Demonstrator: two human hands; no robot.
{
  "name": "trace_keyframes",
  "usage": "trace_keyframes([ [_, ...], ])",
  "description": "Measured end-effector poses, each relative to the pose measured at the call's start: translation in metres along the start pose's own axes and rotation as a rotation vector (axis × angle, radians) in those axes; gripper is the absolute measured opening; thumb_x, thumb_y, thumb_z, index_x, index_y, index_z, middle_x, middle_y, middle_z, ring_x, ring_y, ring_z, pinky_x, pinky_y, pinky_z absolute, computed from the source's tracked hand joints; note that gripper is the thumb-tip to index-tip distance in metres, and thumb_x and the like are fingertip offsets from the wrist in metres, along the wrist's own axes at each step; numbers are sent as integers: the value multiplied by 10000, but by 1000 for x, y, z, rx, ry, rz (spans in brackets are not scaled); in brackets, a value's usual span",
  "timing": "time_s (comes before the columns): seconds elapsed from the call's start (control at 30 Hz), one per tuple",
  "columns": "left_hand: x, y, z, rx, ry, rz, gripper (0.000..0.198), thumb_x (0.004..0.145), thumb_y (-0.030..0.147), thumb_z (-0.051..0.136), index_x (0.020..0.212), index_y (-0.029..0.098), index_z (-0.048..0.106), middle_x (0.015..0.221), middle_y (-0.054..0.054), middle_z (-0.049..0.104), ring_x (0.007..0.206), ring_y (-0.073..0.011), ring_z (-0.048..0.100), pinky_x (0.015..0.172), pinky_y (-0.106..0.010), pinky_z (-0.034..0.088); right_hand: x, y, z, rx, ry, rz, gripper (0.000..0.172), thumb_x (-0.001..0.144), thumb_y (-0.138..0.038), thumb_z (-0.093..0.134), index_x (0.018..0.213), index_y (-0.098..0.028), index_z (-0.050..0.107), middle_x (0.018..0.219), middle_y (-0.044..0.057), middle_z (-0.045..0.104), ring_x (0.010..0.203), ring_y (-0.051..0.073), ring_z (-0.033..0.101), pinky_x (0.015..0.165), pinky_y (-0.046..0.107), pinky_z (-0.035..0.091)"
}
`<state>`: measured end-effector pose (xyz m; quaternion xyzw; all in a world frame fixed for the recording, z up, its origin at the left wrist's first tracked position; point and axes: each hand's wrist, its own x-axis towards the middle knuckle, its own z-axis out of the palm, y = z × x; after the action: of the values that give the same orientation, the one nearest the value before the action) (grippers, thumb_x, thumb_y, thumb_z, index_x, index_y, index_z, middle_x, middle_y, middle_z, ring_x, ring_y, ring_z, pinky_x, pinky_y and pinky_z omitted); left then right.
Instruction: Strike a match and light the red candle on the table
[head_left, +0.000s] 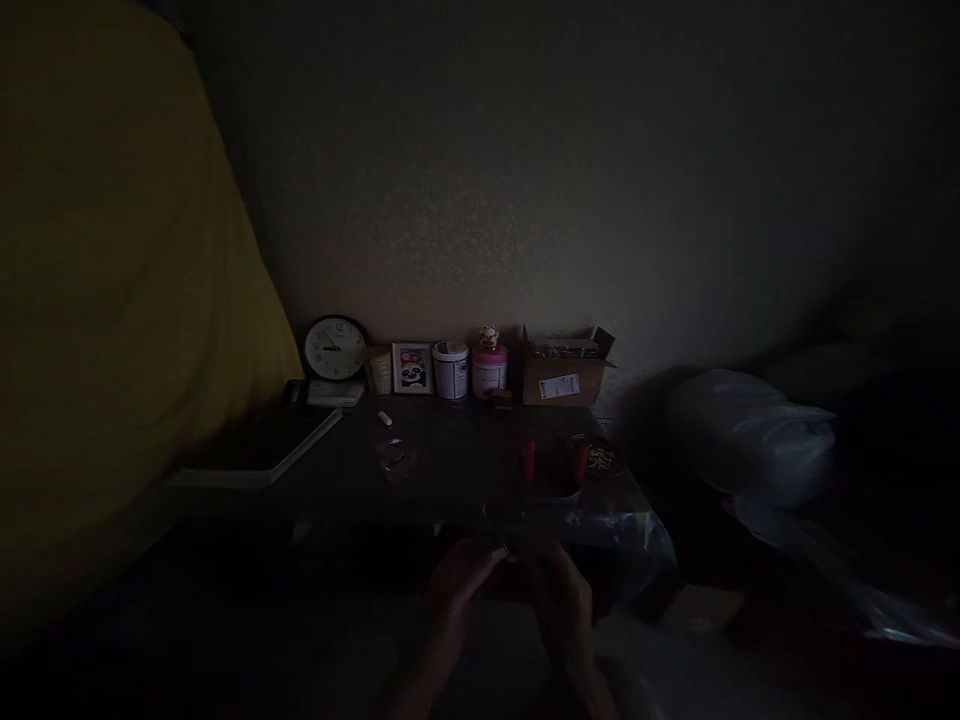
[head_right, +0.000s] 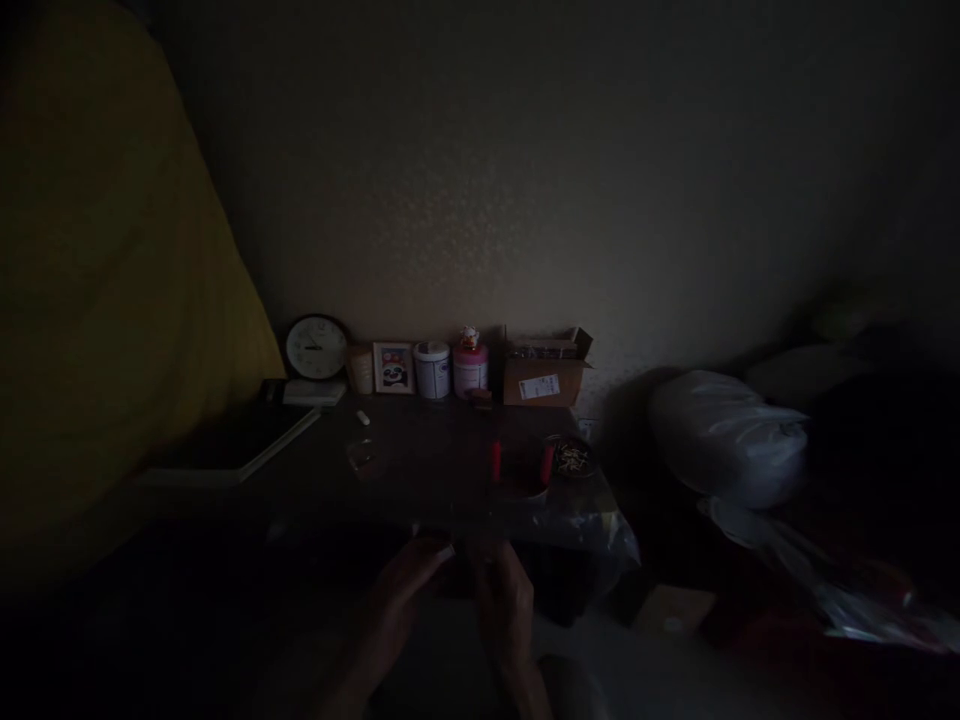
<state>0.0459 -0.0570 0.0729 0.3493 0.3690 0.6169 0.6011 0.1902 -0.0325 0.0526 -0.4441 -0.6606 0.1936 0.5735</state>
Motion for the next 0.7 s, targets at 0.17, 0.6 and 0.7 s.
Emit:
trace_keyframes([
  [0.17,0,-2,-2,22,-1,-5,240,819,338,664,1009,201,715,1077,-51,731,1118,-255,618,1006,-387,448,3,-3,2,-43,54,-150,169,908,-262,541,940,-205,697,865,39,730,755,135,701,655,176,548],
  [0.6,6,-5,-6,-42,54,-18,214,763,360,722,933,231,739,975,-15,753,1009,-188,654,899,-291,496,2,5,2,-3,7,-69,236,921,-331,480,893,-238,696,837,34,710,727,154,658,649,237,540],
  [0.7,6,-1,-4,-53,67,-29,204,749,343,741,899,204,749,1020,-39,762,1025,-181,652,909,-269,489,11,29,6,-48,90,7,243,888,-363,521,875,-202,702,761,42,699,649,158,637,567,237,508],
])
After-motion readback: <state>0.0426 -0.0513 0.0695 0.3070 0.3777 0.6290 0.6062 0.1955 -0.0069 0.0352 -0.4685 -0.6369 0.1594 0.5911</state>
